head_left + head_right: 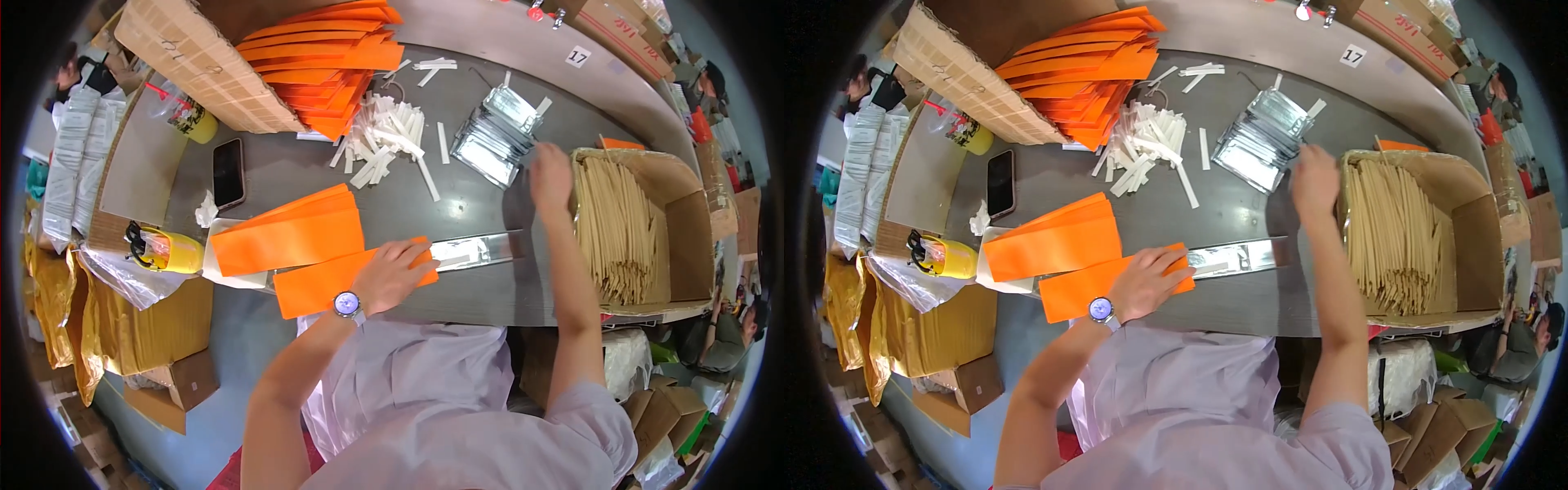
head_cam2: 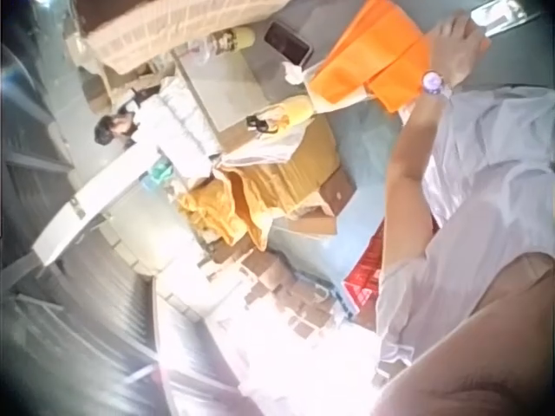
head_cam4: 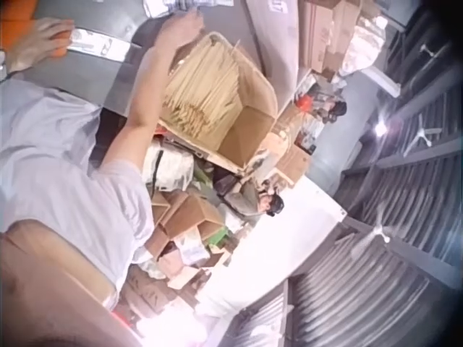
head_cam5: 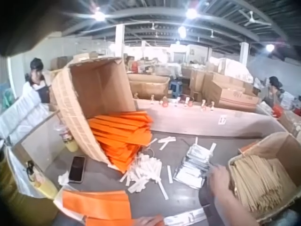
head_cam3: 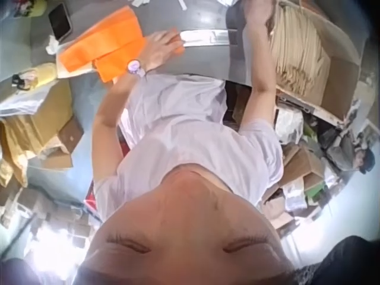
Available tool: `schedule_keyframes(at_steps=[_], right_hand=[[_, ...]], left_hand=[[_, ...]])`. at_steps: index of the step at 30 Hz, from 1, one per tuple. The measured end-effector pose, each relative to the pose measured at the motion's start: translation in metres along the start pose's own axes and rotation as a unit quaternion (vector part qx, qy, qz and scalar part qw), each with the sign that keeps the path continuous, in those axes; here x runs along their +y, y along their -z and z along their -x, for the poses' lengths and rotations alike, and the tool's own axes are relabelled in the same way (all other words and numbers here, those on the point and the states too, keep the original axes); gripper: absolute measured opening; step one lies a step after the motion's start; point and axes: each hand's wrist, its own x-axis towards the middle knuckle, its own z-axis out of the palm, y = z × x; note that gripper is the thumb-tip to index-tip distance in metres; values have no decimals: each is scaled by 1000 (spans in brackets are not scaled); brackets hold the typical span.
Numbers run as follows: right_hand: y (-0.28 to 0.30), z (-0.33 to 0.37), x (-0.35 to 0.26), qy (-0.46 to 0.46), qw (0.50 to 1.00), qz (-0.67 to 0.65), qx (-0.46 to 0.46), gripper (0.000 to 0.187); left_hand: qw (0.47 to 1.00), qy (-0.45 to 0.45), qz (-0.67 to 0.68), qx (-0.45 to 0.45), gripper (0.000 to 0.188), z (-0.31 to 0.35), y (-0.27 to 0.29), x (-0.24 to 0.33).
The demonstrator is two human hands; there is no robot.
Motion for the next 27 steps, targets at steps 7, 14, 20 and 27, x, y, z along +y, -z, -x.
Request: schedule_keyframes(at_steps=[7, 14, 20, 27], right_hand=[[71, 41, 119, -253, 898, 247, -264, 18], [75, 68, 110, -216, 940, 209, -161, 28], [114, 54, 109, -293, 917, 211, -170, 26], [110, 72, -19, 234, 951, -25, -202, 21]], left_hand=[[1000, -4, 9, 4, 35, -1, -6, -1], [1000, -3, 2, -10, 35, -1, -2, -1], [1000, 1, -5, 4, 36, -1, -4, 2], [1000, -5, -3, 9, 37, 3, 0, -1]])
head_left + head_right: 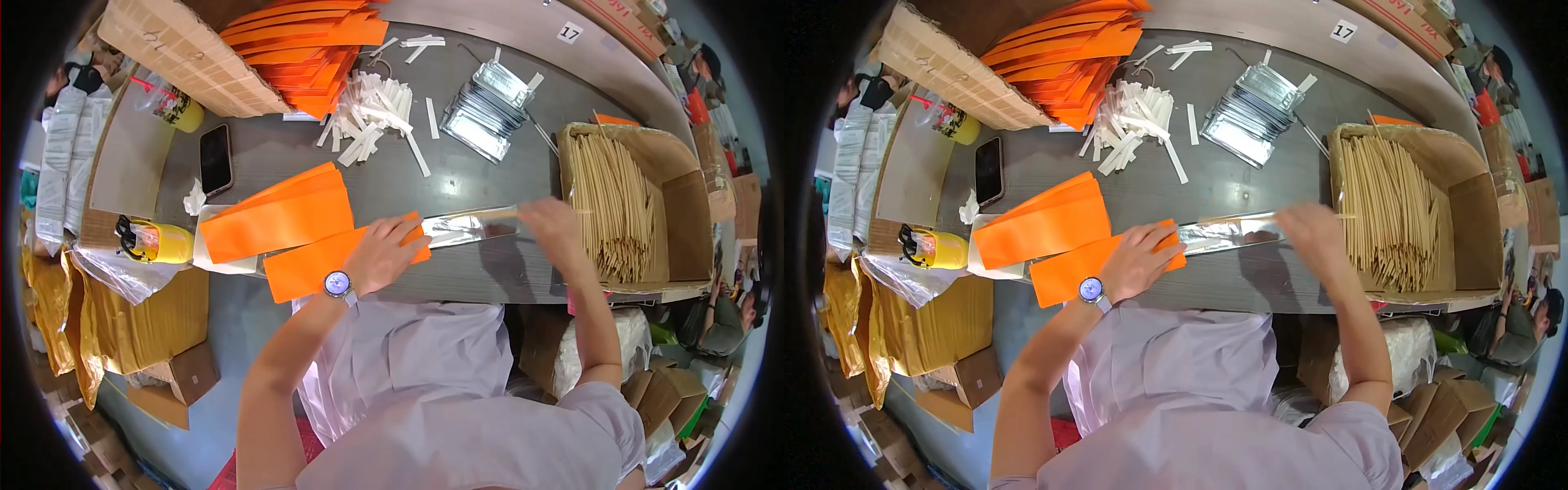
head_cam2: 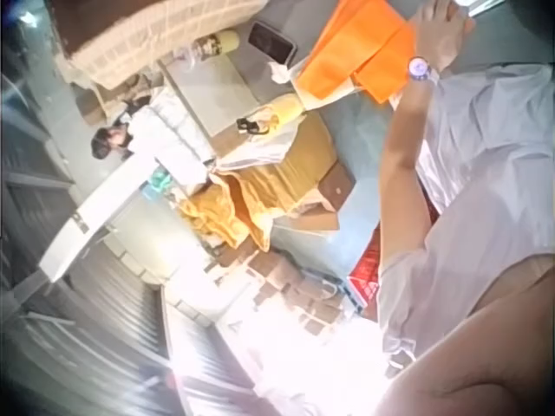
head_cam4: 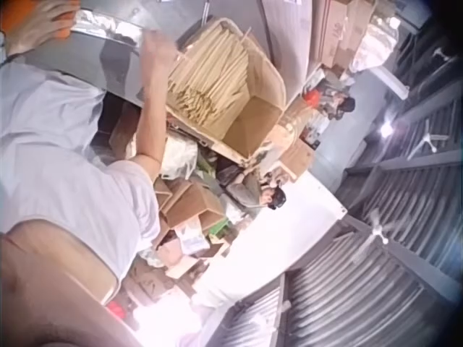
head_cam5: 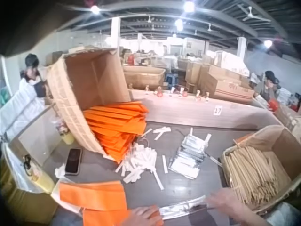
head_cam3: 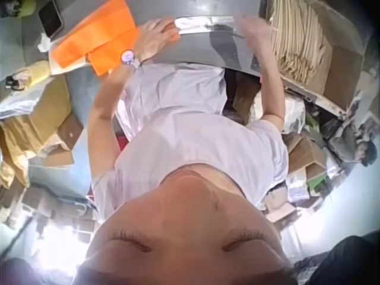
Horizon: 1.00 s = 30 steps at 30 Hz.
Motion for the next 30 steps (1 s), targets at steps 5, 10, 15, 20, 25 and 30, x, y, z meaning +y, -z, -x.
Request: schedule_keyframes(at_steps=[5, 10, 15, 20, 25, 30], right_hand=[[-34, -14, -39, 33, 998, -57, -10, 19], [-60, -40, -80, 85, 990, -93, 60, 15], [-50, -44, -83, 49, 990, -127, 40, 15], [-37, -16, -42, -53, 987, -152, -1, 7], [-49, -8, -39, -130, 973, -185, 43, 6], [-57, -27, -57, -200, 957, -211, 18, 9]], left_hand=[[1000, -2, 7, 26, 38, -5, -1, 0], [1000, -16, 18, 20, 45, -4, 0, 1], [1000, 21, 16, 14, 55, 2, 0, 1], [997, 58, 47, 18, 59, 2, 1, 1], [996, 70, 55, -15, 57, 1, 7, 1], [997, 55, 49, 6, 58, -3, 5, 3]])
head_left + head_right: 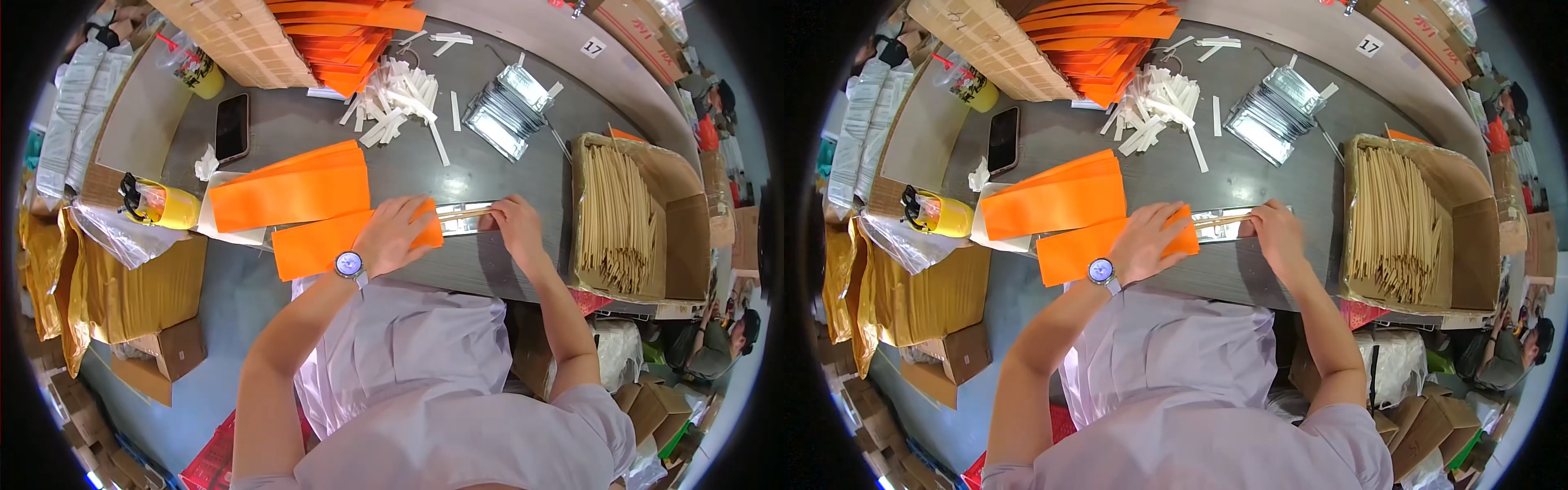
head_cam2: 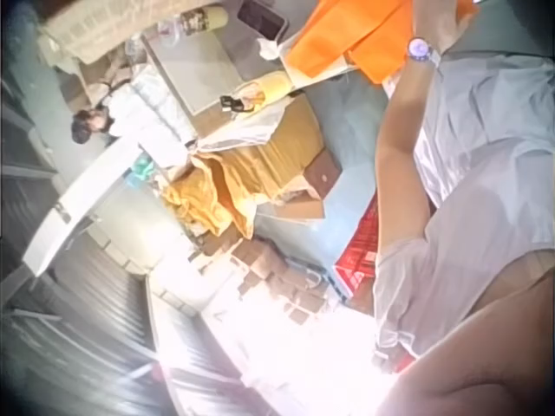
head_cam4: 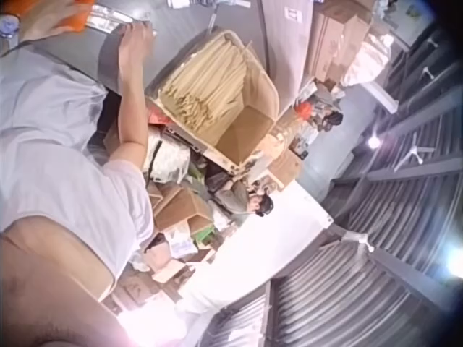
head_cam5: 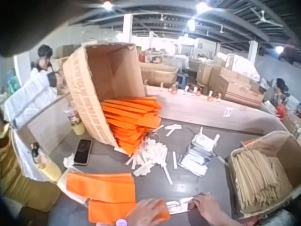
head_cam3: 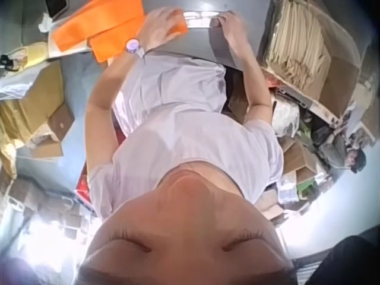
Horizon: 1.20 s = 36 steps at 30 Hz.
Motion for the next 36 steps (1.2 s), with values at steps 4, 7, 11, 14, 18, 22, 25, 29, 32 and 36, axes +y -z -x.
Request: schedule_keyframes(at_steps=[4, 7, 11, 14, 18, 22, 25, 29, 32, 36], right_hand=[[-8, -13, -30, -139, 971, -174, -85, 13], [-11, -15, -34, -86, 965, -215, -125, 16], [7, -19, -6, -177, 960, -202, -74, 21], [15, -18, 4, -184, 933, -287, -120, 22], [-15, -21, -9, -262, 790, -529, -168, 24], [-6, -18, -24, -128, 955, -253, -84, 21], [30, -17, -13, -123, 985, -46, -115, 16], [25, -6, 6, -144, 981, -108, -73, 16], [13, -11, -11, -164, 965, -179, -105, 18], [-23, -23, -30, -225, 879, -402, -125, 14]], left_hand=[[1000, 0, -17, 10, 58, 3, 0, -1], [1000, 5, -17, -1, 52, 4, 0, -3], [1000, 2, -15, 9, 52, 1, 2, -2], [1000, -19, -12, 15, 58, -6, 4, 1], [1000, -9, -19, 1, 53, -2, 3, -1], [1000, -12, -23, 7, 55, 6, 4, 0], [1000, -7, -11, 7, 56, 2, 5, 4], [1000, -8, -13, 12, 56, -2, 4, 4], [999, -13, -19, 24, 55, -3, 3, 2], [1000, -4, -27, 16, 55, -4, 7, 2]])
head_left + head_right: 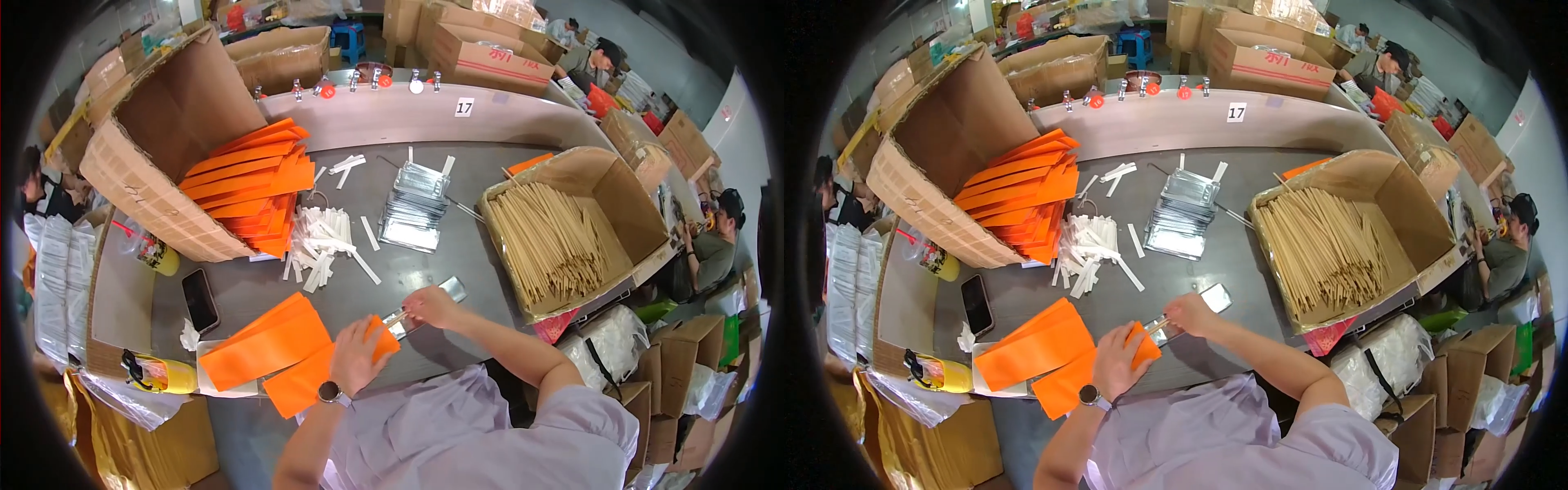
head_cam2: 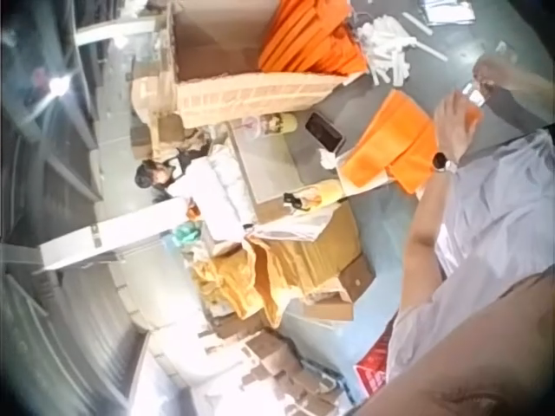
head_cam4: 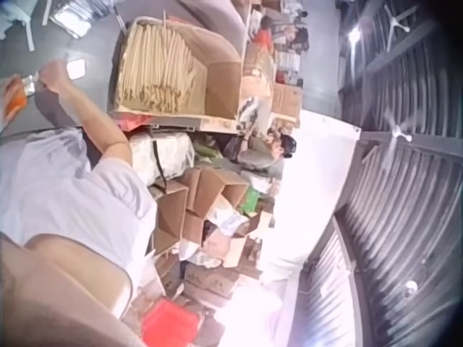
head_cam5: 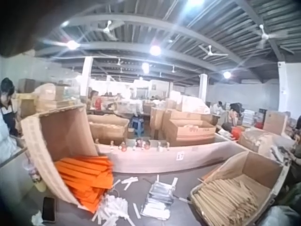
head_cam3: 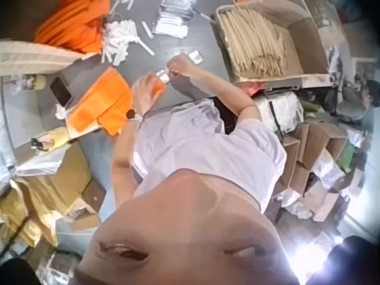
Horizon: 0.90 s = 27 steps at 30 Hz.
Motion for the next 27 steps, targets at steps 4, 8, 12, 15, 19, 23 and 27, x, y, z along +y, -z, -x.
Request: schedule_keyframes(at_steps=[4, 8, 12, 15, 19, 23, 27], right_hand=[[-25, -11, -19, -106, 977, -147, -112, 32], [-25, -27, -3, -160, 933, -230, -225, 52], [-23, -31, 1, -192, 894, -307, -266, 47], [0, -31, 0, -163, 920, -228, -274, 43], [50, -44, 33, -114, 987, -69, -84, 34], [92, -35, 38, -97, 995, 25, 16, 29], [82, -14, 20, 105, 949, 243, 168, 29]], left_hand=[[1000, -5, -9, 2, 55, 4, -6, -5], [1000, 5, -18, 0, 59, 4, -8, -1], [1000, 9, -26, 7, 64, 6, -6, 2], [1000, 11, -15, 24, 66, 10, -8, -1], [999, 19, -26, 40, 67, 10, -4, 4], [997, 34, -13, 67, 65, 4, 10, 11], [990, 88, -48, 104, 62, 1, 20, 16]])
